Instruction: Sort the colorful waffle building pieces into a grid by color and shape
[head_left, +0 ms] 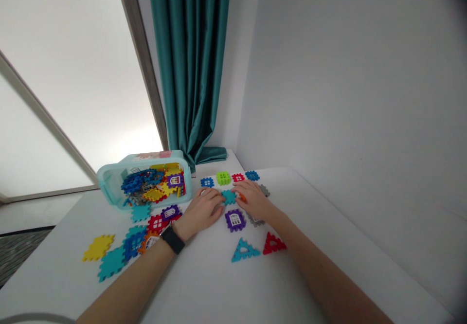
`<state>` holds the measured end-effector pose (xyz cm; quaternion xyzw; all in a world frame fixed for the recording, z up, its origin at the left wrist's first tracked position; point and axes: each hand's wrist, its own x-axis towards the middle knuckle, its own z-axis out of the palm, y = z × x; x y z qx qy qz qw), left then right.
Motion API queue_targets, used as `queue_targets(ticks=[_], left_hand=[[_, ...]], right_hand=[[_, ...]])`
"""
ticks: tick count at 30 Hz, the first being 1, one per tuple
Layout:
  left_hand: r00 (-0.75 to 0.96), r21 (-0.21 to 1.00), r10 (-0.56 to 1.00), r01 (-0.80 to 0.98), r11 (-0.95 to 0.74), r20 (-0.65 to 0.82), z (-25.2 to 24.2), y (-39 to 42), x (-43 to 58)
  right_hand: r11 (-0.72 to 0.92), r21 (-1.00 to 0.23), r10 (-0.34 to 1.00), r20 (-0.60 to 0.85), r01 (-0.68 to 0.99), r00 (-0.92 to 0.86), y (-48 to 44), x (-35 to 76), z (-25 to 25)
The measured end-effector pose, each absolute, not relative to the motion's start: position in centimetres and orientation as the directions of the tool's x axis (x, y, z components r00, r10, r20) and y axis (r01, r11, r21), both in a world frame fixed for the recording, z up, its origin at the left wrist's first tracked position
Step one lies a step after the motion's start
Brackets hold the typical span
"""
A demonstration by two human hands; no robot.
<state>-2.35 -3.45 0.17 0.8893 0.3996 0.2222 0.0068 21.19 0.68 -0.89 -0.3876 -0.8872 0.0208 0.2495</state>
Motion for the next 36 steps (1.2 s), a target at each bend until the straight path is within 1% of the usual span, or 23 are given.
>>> queue_targets(ticks=[5, 12, 19, 27, 36], left_hand=[[0.598, 0.167, 0.711, 0.71, -0.684, 0.37, 0.9, -3.8, -2.5], [0.655, 0.089, 0.673, 0.691, -0.717, 0.344, 2.4, -5.4, -4.3], [0.662, 0.083, 0.695, 0.704, -0.705, 0.281, 3.8, -8.0, -8.8], [0.576, 0.142, 0.772, 0.769, -0.623, 0.269, 4.0, -11.1, -14.9], [0.449, 0.141, 0.862, 0.862, -0.487, 0.233, 2.2, -13.7, -21.5]], right_hand=[[0.717, -0.202, 0.673, 0.453, 0.667, -0.585, 0.4, 21.0, 0.1], [0.759, -0.12, 0.615, 0.457, 0.64, -0.643, -1.7, 18.8, 1.8], [0.794, -0.078, 0.566, 0.456, 0.603, -0.687, -2.9, 15.9, 2.6], [0.84, -0.086, 0.516, 0.429, 0.535, -0.741, -4.7, 10.9, 3.1], [0.871, -0.134, 0.488, 0.356, 0.473, -0.797, -5.4, 5.3, 1.5]])
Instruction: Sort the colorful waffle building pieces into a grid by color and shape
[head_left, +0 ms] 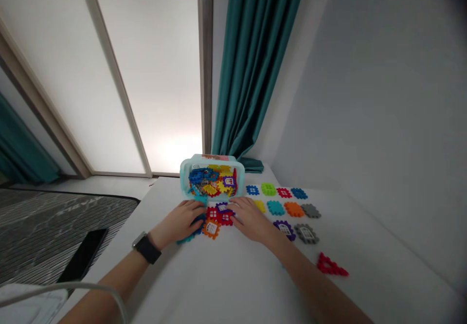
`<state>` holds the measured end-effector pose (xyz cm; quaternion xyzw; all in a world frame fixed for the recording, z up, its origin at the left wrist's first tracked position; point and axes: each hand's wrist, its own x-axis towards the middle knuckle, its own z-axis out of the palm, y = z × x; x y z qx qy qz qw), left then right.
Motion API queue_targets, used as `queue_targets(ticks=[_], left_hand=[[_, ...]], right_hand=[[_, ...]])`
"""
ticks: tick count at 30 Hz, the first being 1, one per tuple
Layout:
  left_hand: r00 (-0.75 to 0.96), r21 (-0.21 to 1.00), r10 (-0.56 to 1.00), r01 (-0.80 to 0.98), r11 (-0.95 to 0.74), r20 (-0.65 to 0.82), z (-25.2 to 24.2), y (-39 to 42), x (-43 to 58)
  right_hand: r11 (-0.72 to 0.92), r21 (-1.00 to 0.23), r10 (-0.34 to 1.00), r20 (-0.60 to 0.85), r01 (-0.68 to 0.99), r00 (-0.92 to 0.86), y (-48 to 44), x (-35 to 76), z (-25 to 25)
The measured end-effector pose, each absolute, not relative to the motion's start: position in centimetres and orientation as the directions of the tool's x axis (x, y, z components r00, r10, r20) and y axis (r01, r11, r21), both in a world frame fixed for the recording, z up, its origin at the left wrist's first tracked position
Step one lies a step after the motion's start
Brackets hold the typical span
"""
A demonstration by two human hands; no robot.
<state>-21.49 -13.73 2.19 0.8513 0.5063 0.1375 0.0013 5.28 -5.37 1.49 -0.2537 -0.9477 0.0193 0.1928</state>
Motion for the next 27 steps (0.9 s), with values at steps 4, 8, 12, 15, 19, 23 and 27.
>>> queue_targets(ticks=[4, 8, 12, 15, 19, 23, 27], left_hand=[[0.379, 0.154, 0.893, 0.894, -0.422, 0.242, 1.3, -14.4, -23.1], [0.323, 0.206, 0.91, 0.902, -0.379, 0.26, 0.7, -14.6, -23.7], [0.311, 0.23, 0.91, 0.898, -0.376, 0.274, 0.4, -14.7, -23.8], [0.31, 0.24, 0.905, 0.892, -0.383, 0.291, 0.2, -15.1, -23.6], [0.295, 0.26, 0.913, 0.892, -0.369, 0.283, 0.5, -16.0, -23.1], [0.306, 0.289, 0.921, 0.883, -0.369, 0.241, 1.0, -16.6, -22.9], [0.335, 0.315, 0.92, 0.868, -0.385, 0.202, 1.1, -17.0, -23.5]], right_hand=[[0.878, -0.166, 0.478, 0.301, 0.449, -0.825, -5.9, 3.7, 0.4], [0.864, -0.193, 0.502, 0.266, 0.464, -0.823, -6.4, 3.0, -0.2], [0.85, -0.19, 0.527, 0.286, 0.491, -0.8, -7.2, 2.8, -0.7], [0.827, -0.173, 0.559, 0.345, 0.534, -0.754, -8.1, 2.4, -1.4], [0.801, -0.167, 0.587, 0.41, 0.575, -0.698, -8.9, 2.0, -2.3], [0.8, -0.174, 0.587, 0.426, 0.574, -0.688, -9.0, 2.0, -2.4], [0.798, -0.174, 0.59, 0.421, 0.576, -0.69, -9.0, 2.1, -2.2]])
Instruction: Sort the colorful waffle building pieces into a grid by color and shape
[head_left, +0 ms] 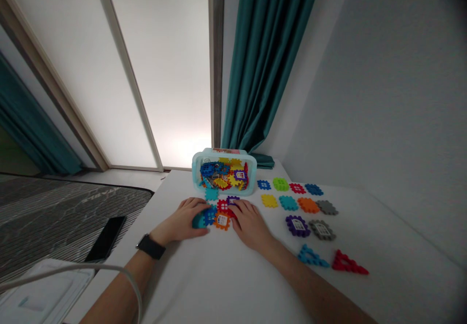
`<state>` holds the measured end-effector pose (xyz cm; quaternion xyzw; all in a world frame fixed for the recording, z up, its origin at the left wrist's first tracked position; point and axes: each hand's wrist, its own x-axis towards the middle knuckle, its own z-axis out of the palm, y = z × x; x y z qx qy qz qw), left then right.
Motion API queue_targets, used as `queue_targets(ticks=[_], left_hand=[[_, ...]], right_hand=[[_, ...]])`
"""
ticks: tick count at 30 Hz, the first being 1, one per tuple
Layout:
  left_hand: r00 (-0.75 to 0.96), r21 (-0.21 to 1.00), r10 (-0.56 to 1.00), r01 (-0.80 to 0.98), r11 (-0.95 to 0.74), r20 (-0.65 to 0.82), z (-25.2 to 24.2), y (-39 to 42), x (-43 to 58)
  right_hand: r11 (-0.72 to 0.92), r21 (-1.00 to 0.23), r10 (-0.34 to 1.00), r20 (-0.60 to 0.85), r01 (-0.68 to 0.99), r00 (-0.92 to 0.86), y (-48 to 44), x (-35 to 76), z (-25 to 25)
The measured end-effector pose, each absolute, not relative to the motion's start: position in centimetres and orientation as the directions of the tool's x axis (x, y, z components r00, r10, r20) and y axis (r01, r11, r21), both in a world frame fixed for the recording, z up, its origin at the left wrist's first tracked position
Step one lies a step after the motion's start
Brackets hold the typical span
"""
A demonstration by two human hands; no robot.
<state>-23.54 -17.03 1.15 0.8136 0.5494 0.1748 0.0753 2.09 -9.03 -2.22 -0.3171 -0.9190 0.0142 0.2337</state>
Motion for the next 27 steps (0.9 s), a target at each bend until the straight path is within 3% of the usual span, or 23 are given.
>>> queue_targets(ticks=[15, 27], left_hand=[[0.239, 0.298, 0.962, 0.916, -0.268, 0.131, 1.0, -17.6, -25.7], [0.247, 0.247, 0.895, 0.903, -0.352, 0.371, 1.6, -17.1, -26.1]], right_hand=[[0.796, -0.166, 0.591, 0.416, 0.582, -0.691, -8.7, 2.1, -2.9], [0.792, -0.172, 0.597, 0.412, 0.585, -0.688, -8.7, 2.1, -2.7]])
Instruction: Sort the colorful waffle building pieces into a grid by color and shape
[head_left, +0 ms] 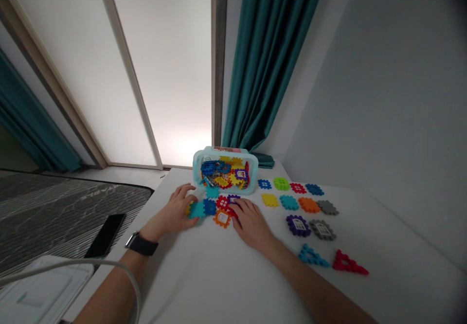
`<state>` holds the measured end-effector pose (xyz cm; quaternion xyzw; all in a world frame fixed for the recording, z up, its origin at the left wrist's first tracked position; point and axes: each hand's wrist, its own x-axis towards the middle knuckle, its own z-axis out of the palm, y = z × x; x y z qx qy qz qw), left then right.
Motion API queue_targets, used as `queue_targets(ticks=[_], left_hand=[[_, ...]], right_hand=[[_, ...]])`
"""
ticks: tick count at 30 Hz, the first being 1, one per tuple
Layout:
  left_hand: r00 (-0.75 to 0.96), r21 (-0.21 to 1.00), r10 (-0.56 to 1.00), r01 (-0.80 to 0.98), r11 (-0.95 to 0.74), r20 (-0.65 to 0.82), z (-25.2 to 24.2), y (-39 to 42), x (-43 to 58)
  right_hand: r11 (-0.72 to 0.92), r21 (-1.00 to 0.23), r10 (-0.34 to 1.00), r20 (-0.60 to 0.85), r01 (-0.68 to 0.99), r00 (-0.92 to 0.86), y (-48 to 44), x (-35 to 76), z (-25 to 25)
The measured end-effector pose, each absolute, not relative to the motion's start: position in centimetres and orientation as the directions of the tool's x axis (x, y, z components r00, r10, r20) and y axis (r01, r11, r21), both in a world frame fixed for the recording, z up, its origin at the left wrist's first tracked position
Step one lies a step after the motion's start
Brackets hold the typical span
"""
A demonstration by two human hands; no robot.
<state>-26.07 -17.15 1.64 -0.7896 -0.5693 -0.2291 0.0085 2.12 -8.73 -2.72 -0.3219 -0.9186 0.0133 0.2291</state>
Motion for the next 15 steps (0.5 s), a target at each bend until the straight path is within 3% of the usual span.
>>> queue_targets(ticks=[8, 12, 15], left_hand=[[0.246, 0.216, 0.812, 0.886, -0.41, 0.53, 2.1, -17.1, -24.6], [0.276, 0.22, 0.783, 0.861, -0.459, 0.557, 1.9, -17.0, -22.6], [0.31, 0.198, 0.75, 0.842, -0.503, 0.585, 1.7, -17.1, -21.2]], right_hand=[[0.794, -0.237, 0.598, 0.464, 0.56, -0.653, -8.9, 2.2, -2.5], [0.857, -0.314, 0.513, 0.585, 0.408, -0.628, -9.4, 2.0, -1.9], [0.913, -0.285, 0.407, 0.638, 0.291, -0.654, -10.1, 1.7, -1.5]])
